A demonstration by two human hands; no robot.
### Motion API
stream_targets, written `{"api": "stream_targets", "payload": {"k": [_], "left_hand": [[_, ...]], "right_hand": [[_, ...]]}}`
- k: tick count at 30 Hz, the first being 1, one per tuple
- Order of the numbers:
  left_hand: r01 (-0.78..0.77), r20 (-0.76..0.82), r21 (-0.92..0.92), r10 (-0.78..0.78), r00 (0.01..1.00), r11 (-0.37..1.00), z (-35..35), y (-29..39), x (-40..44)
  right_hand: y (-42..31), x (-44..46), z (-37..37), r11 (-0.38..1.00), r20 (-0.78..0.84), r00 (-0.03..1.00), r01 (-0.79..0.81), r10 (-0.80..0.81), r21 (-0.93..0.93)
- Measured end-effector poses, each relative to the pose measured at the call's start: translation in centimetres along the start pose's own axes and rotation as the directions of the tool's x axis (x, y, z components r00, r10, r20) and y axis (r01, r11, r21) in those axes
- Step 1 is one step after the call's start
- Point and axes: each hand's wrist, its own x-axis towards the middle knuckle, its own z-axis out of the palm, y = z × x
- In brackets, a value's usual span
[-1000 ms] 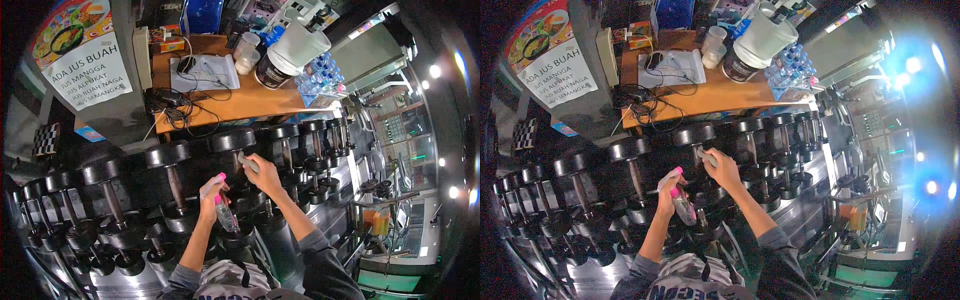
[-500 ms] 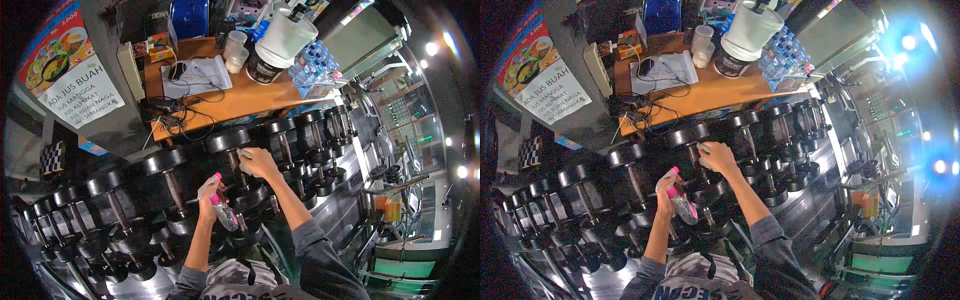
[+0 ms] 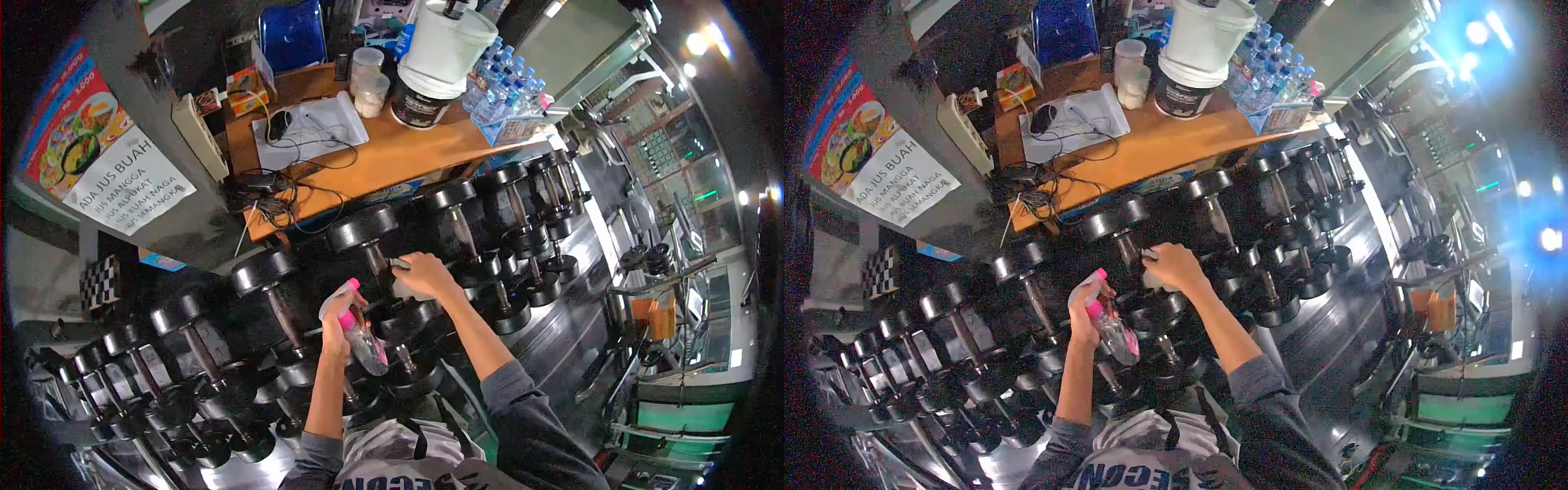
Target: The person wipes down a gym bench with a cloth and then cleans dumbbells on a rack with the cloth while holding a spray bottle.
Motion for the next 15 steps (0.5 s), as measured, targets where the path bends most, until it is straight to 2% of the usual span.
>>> {"api": "stream_targets", "payload": {"k": [1, 4, 6, 8, 9, 10, 11, 12, 13, 14, 15], "left_hand": [[-0.011, 0.017, -0.005, 0.011, 1.0, 1.0, 0.0, 0.0, 0.1], [-0.037, 0.03, 0.011, 0.037, 0.999, 0.999, 0.3, 0.0, 0.0], [-0.078, 0.031, 0.041, 0.077, 0.997, 0.996, 1.0, 0.7, -0.4], [-0.112, 0.026, 0.071, 0.11, 0.994, 0.991, 2.0, 1.8, -1.3], [-0.177, 0.074, 0.236, 0.164, 0.984, 0.956, 3.2, 3.1, -2.0], [-0.242, 0.131, 0.391, 0.207, 0.97, 0.888, 4.5, 4.5, -2.7], [-0.266, 0.113, 0.546, 0.245, 0.963, 0.794, 6.2, 5.7, -3.3], [-0.268, 0.115, 0.561, 0.248, 0.962, 0.783, 6.5, 6.0, -3.0], [-0.401, 0.216, 0.763, 0.384, 0.897, 0.507, 6.6, 6.3, -2.6], [-0.473, 0.355, 0.866, 0.467, 0.81, 0.162, 6.9, 6.6, -2.3], [-0.521, 0.442, 0.853, 0.53, 0.724, 0.0, 8.0, 7.3, -2.5]], "right_hand": [[-0.2, -0.7, -0.9, 1.0, 0.098, 0.995, -0.012, 0.014, -0.024], [0.5, -2.1, -1.6, 0.993, 0.112, 0.991, 0.081, -0.072, -0.086], [0.2, -3.2, -1.9, 0.994, 0.04, 0.995, 0.093, -0.091, -0.056], [-0.3, -4.4, -2.4, 0.953, 0.024, 0.998, -0.056, 0.051, 0.299], [-0.1, -4.9, -1.6, 0.913, -0.057, 0.996, -0.045, 0.075, 0.405], [-0.1, -5.4, -0.6, 0.906, -0.058, 0.996, -0.042, 0.073, 0.422], [-0.2, -5.7, 0.6, 0.673, -0.119, 0.988, 0.019, 0.102, 0.739], [-0.3, -6.0, 1.5, 0.338, -0.162, 0.975, 0.103, 0.151, 0.935], [-0.3, -6.2, 2.2, 0.232, -0.114, 0.979, 0.074, 0.166, 0.97], [-0.3, -6.5, 3.0, 0.214, -0.116, 0.98, 0.079, 0.164, 0.974], [-1.0, -7.1, 3.0, 0.165, -0.138, 0.962, 0.101, 0.234, 0.981]]}}
